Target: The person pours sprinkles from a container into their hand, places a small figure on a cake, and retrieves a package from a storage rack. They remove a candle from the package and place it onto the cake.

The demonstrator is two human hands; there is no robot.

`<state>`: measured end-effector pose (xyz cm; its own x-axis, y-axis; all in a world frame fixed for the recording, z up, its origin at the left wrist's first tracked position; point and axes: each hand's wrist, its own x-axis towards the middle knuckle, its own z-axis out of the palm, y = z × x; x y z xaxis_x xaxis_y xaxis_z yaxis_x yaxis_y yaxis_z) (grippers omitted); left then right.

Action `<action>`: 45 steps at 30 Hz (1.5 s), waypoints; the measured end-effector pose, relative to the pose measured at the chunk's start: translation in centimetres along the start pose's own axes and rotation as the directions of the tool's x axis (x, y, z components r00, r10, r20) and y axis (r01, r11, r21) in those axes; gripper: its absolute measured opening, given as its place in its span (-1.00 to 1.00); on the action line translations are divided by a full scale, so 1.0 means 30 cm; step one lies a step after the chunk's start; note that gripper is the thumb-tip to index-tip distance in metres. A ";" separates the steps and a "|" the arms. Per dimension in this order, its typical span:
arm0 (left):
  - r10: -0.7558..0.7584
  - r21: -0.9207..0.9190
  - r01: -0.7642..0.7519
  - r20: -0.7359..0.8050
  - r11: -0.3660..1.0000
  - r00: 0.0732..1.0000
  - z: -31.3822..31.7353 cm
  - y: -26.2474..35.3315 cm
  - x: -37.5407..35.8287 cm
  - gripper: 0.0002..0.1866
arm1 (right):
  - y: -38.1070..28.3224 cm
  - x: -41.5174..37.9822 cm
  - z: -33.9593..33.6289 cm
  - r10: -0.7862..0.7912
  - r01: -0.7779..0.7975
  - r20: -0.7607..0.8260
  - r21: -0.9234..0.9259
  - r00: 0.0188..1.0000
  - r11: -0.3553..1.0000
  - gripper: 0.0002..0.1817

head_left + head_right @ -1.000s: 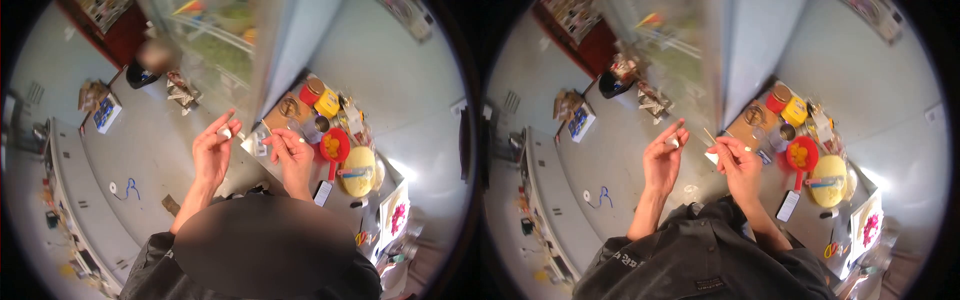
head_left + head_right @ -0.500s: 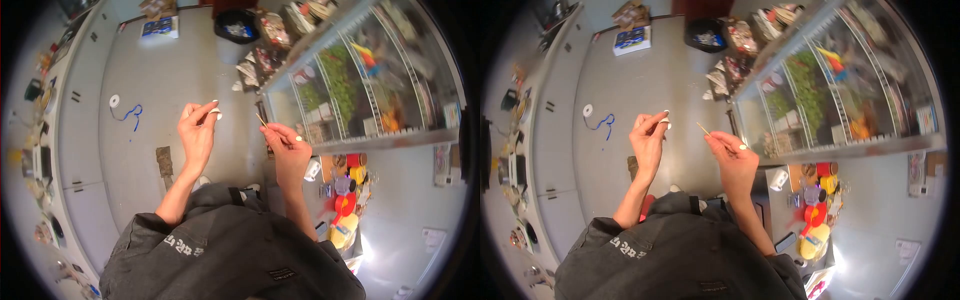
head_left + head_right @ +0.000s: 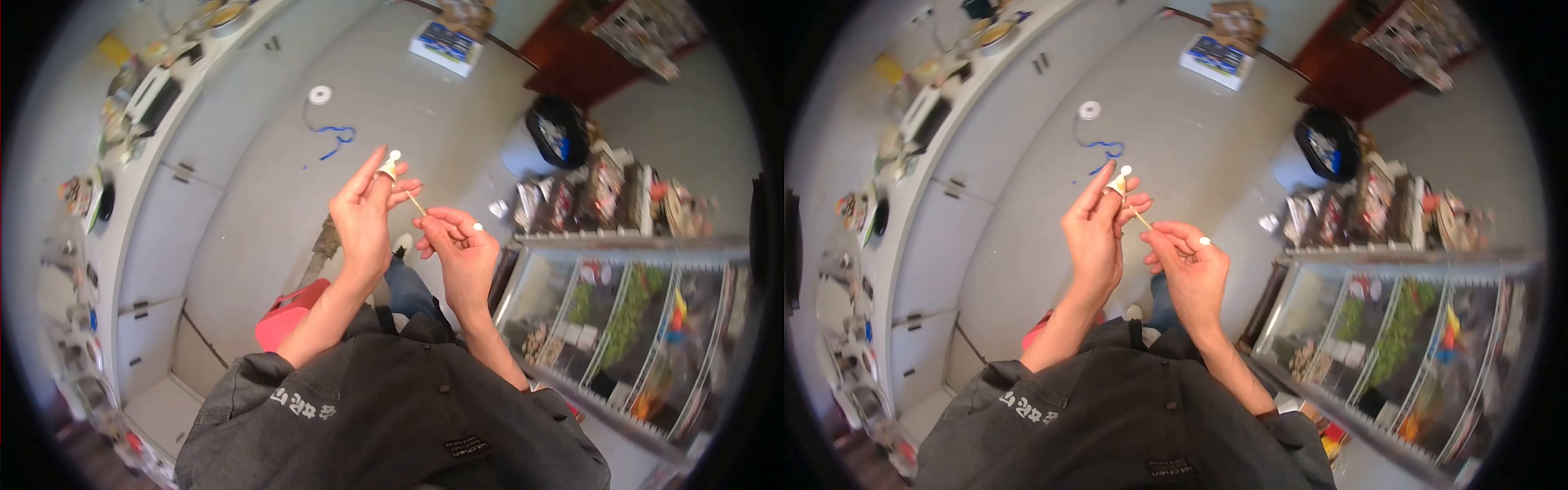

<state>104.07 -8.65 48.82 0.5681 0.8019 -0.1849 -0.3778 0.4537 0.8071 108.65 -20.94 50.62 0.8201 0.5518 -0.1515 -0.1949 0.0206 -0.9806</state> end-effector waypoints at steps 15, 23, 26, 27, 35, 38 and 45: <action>0.396 0.113 -0.380 -0.306 0.918 0.866 0.076 0.144 0.549 -0.59 | -0.047 0.768 0.405 -0.027 0.010 0.449 0.041 0.893 0.999 -0.80; 0.380 -0.045 -0.480 -0.547 0.876 0.746 -0.040 0.253 0.706 -0.83 | -0.027 0.938 0.639 0.094 -0.127 0.683 -0.002 0.724 0.992 -0.80; 0.392 -0.143 -0.574 -0.597 0.806 0.700 -0.111 0.315 0.736 -0.84 | -0.026 0.953 0.750 0.110 -0.115 0.757 -0.046 0.644 0.992 -0.82; 0.393 -0.168 -0.591 -0.602 0.789 0.696 -0.139 0.335 0.742 -0.85 | -0.035 0.954 0.783 0.112 -0.084 0.767 -0.076 0.632 0.994 -0.82; 0.411 -0.218 -0.665 -0.638 0.715 0.651 -0.472 0.564 0.778 -0.86 | 0.025 0.896 1.194 -0.238 0.492 0.842 -0.037 0.484 0.870 -0.87; 0.415 -0.233 -0.673 -0.635 0.702 0.652 -0.650 0.680 0.771 -0.85 | 0.050 0.838 1.395 -0.308 0.570 0.863 0.028 0.400 0.821 -0.86; 0.394 -0.173 -0.722 -0.741 0.670 0.544 -1.111 0.922 0.725 -0.87 | 0.187 0.635 1.895 -0.280 0.620 0.933 0.083 0.227 0.780 -0.83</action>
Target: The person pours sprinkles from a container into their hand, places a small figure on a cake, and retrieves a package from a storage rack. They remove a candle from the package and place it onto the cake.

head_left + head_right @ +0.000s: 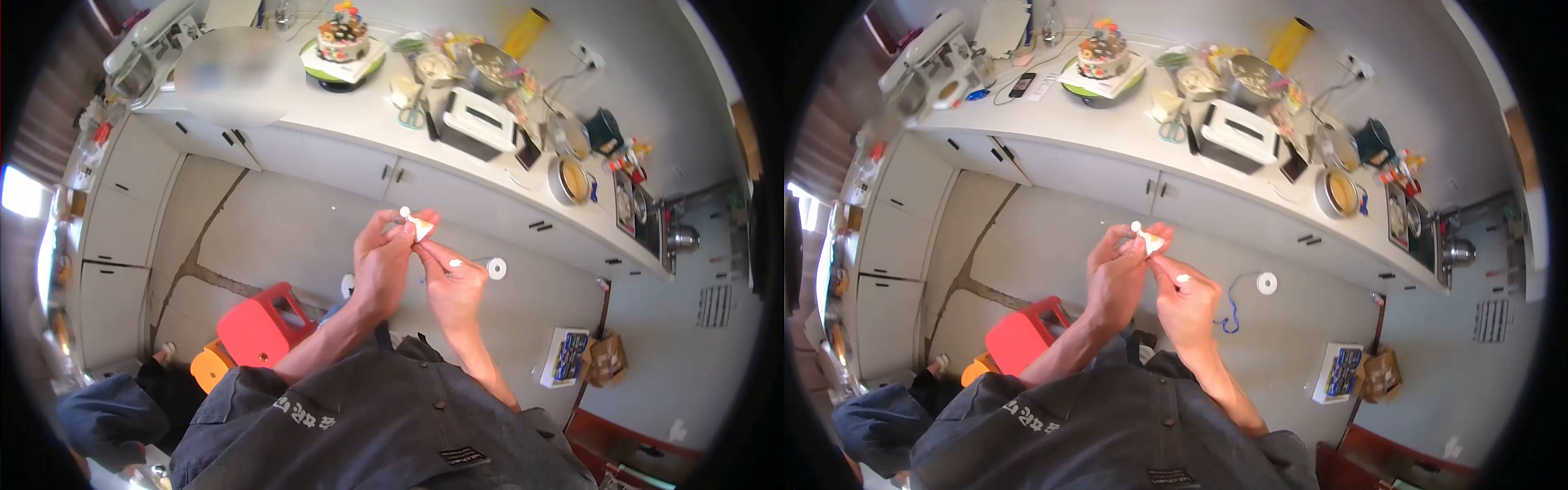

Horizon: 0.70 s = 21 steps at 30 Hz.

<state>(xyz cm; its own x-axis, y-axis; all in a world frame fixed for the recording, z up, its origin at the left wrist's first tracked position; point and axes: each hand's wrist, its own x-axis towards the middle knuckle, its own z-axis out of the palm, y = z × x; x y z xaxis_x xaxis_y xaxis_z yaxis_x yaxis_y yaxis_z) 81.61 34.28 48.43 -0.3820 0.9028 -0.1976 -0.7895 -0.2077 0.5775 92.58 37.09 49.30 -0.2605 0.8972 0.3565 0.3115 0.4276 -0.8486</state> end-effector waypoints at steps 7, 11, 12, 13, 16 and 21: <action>0.026 -0.065 -0.034 -0.117 0.997 0.993 -0.157 0.214 0.287 -0.85 | 0.016 0.256 0.310 0.167 -0.177 0.223 0.029 0.961 0.984 -0.82; 0.022 -0.203 -0.072 -0.239 0.977 0.971 -0.250 0.261 0.449 -0.84 | 0.077 0.388 0.421 -0.055 0.050 0.280 0.023 0.958 0.998 -0.75; 0.021 -0.238 -0.090 -0.278 0.967 0.960 -0.287 0.269 0.494 -0.83 | 0.109 0.423 0.444 -0.074 0.061 0.292 0.052 0.954 0.997 -0.74; 0.021 -0.270 -0.111 -0.314 0.956 0.949 -0.320 0.276 0.539 -0.83 | 0.145 0.460 0.466 -0.095 0.073 0.301 0.083 0.949 0.994 -0.73; 0.009 -0.215 -0.100 -0.385 0.971 0.923 -0.420 0.290 0.700 -0.83 | 0.302 0.618 0.531 0.090 -0.120 0.340 0.066 0.936 0.991 -0.73; -0.130 0.063 0.188 -0.512 0.980 0.849 -0.567 0.195 1.044 -0.84 | 0.585 1.010 0.611 0.329 -0.324 0.506 -0.101 0.797 0.941 -0.35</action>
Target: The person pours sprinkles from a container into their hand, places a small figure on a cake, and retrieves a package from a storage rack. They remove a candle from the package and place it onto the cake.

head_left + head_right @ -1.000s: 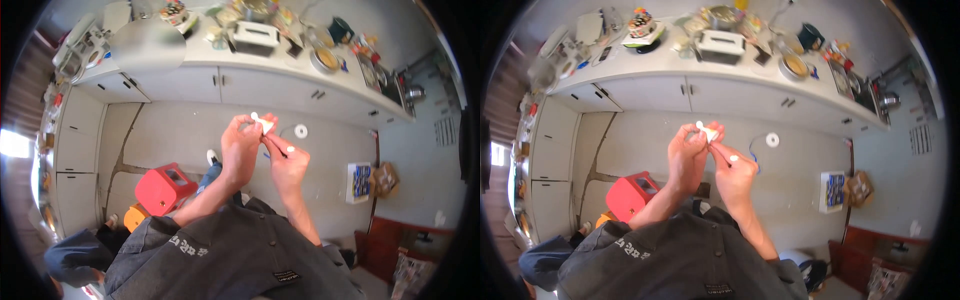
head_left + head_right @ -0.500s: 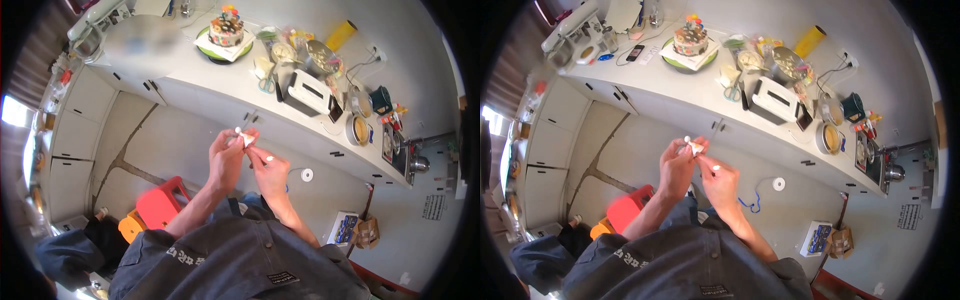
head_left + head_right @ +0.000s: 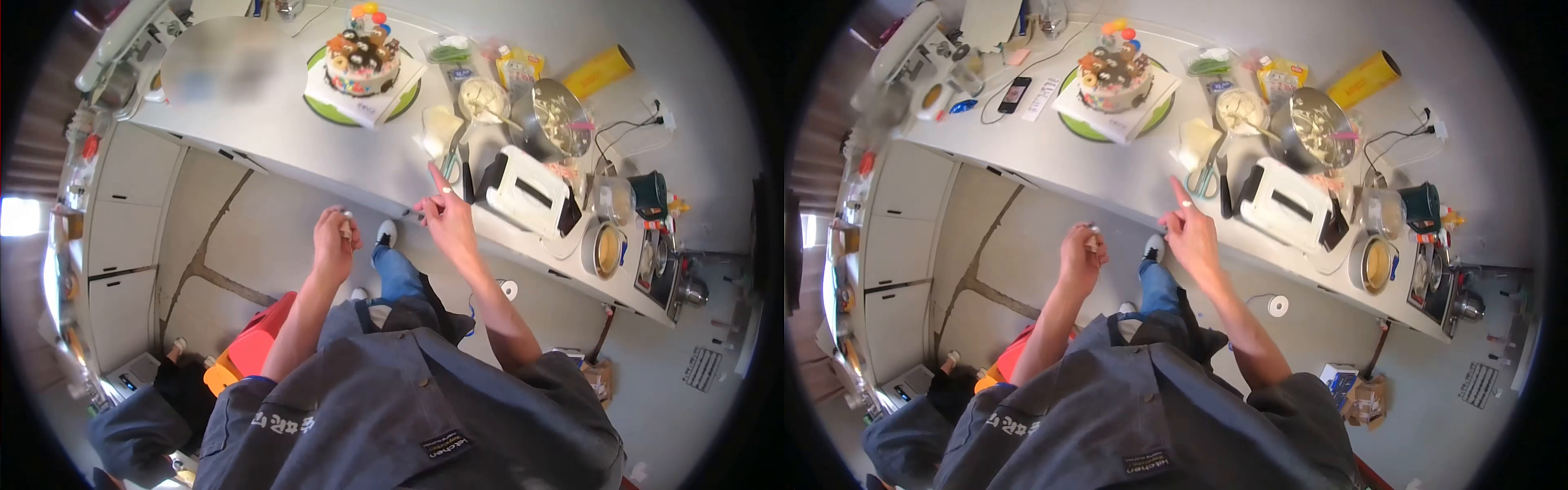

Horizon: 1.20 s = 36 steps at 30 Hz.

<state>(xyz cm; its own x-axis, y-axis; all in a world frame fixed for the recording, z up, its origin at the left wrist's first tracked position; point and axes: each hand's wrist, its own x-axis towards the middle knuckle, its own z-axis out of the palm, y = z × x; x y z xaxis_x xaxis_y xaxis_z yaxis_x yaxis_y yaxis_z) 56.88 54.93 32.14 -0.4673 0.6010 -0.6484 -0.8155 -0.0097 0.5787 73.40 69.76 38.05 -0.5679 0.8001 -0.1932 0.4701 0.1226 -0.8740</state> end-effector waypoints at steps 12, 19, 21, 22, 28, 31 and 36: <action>0.032 0.729 0.043 -0.088 0.683 0.996 0.504 -0.264 0.707 -0.62 | 0.264 0.687 -0.069 0.109 -0.002 0.191 -0.485 0.975 0.875 0.03; 0.062 0.792 -0.017 -0.027 0.611 0.998 0.513 -0.306 0.851 -0.63 | 0.320 0.757 -0.061 0.164 -0.045 0.159 -0.569 0.974 0.821 0.03; 0.105 0.746 -0.078 0.011 0.661 0.994 0.493 -0.293 0.854 -0.68 | 0.320 0.750 -0.060 0.148 -0.045 0.151 -0.538 0.977 0.842 0.02; 0.132 0.713 -0.095 0.004 0.695 0.991 0.477 -0.287 0.844 -0.71 | 0.320 0.747 -0.059 0.165 -0.051 0.150 -0.568 0.975 0.821 0.02; -0.238 0.402 0.183 0.091 0.897 0.967 0.544 -0.053 0.686 -0.84 | 0.370 0.802 -0.021 0.217 0.027 0.227 -0.747 0.949 0.665 0.14; -0.146 0.564 0.039 0.145 0.825 0.979 0.539 -0.086 0.726 -0.78 | 0.411 0.811 -0.031 0.227 0.087 0.309 -0.744 0.924 0.663 -0.12; -0.062 0.475 0.013 0.087 0.880 0.994 0.558 -0.162 0.791 -0.80 | 0.362 0.764 -0.036 0.187 0.239 0.417 -0.774 0.890 0.587 -0.65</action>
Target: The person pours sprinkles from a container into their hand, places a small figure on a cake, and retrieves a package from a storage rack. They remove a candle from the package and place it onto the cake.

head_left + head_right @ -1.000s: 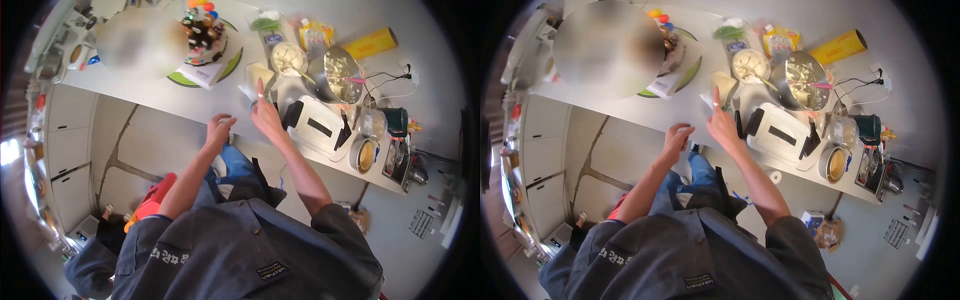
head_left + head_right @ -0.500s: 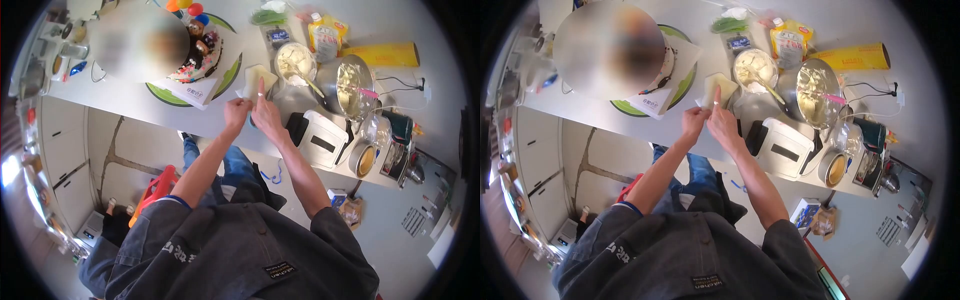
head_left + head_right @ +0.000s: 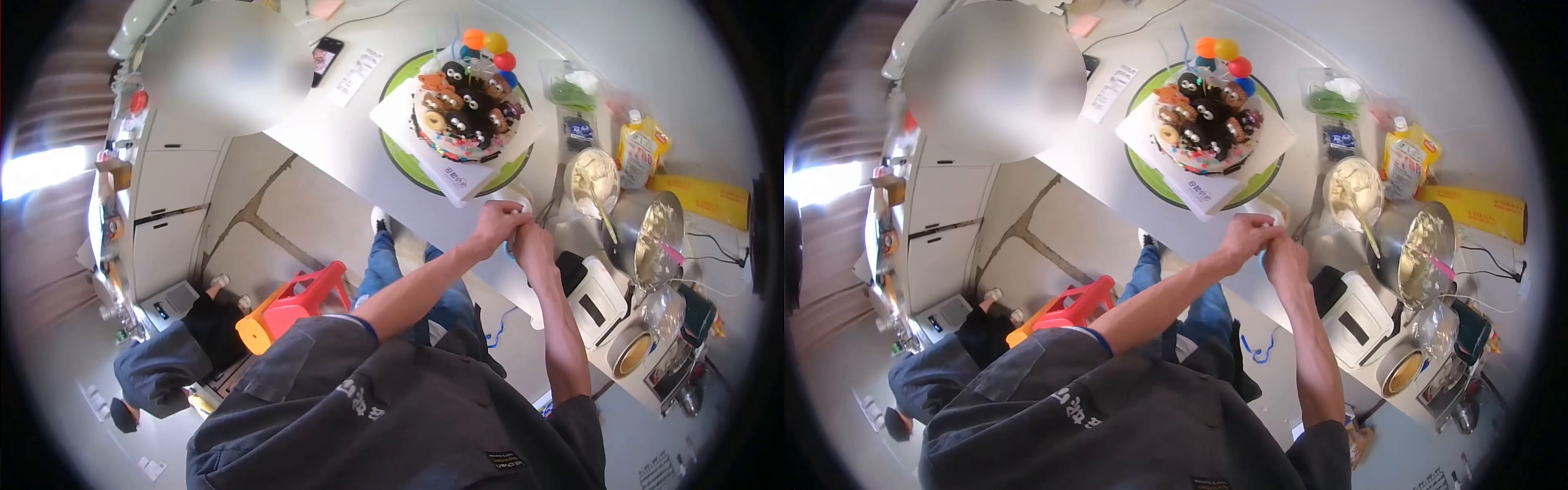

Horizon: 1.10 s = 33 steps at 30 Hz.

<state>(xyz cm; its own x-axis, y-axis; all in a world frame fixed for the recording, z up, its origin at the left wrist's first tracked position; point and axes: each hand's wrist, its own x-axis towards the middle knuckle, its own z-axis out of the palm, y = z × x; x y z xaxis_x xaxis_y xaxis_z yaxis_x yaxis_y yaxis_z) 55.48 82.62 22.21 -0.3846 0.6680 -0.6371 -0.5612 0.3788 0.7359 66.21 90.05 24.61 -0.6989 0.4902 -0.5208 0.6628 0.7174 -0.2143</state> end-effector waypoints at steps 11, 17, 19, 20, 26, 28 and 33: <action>0.247 0.316 -0.284 0.152 0.905 0.957 -0.007 -0.046 0.032 -0.44 | -0.009 -0.266 0.026 0.237 -0.124 -0.269 0.380 0.934 0.917 -0.69; -0.207 0.204 0.152 0.283 0.967 0.937 -0.154 0.035 -0.217 -0.23 | -0.194 -0.318 -0.087 0.351 -0.214 0.122 0.948 0.928 0.236 -0.67; -0.266 0.107 0.244 0.377 0.964 0.887 -0.186 0.040 -0.251 -0.19 | -0.235 -0.315 -0.084 0.299 -0.188 0.125 0.963 0.946 0.194 -0.69; -0.265 0.087 0.251 0.401 0.964 0.877 -0.205 0.059 -0.268 -0.19 | -0.256 -0.312 -0.083 0.272 -0.177 0.126 0.969 0.954 0.174 -0.69; -0.272 0.043 0.286 0.468 0.957 0.841 -0.341 0.147 -0.353 -0.21 | -0.397 -0.322 -0.110 0.221 -0.151 0.106 0.968 0.969 0.199 -0.75; -0.254 0.080 0.247 0.483 0.966 0.838 -0.398 0.215 -0.387 -0.22 | -0.442 -0.321 -0.119 0.222 -0.161 0.108 0.959 0.969 0.235 -0.74; -0.122 0.058 0.107 0.523 0.993 0.844 -0.530 0.222 -0.395 -0.32 | -0.541 -0.291 -0.150 0.325 -0.132 0.017 0.933 0.946 0.335 -0.67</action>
<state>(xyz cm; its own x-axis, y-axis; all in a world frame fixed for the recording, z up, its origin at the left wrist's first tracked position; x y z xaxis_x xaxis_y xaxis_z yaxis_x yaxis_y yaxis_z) 44.64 67.05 31.04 0.1271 0.8522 -0.5075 -0.5555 0.4850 0.6754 60.36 76.37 36.36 -0.4408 0.6883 -0.5761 0.5652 -0.2858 -0.7739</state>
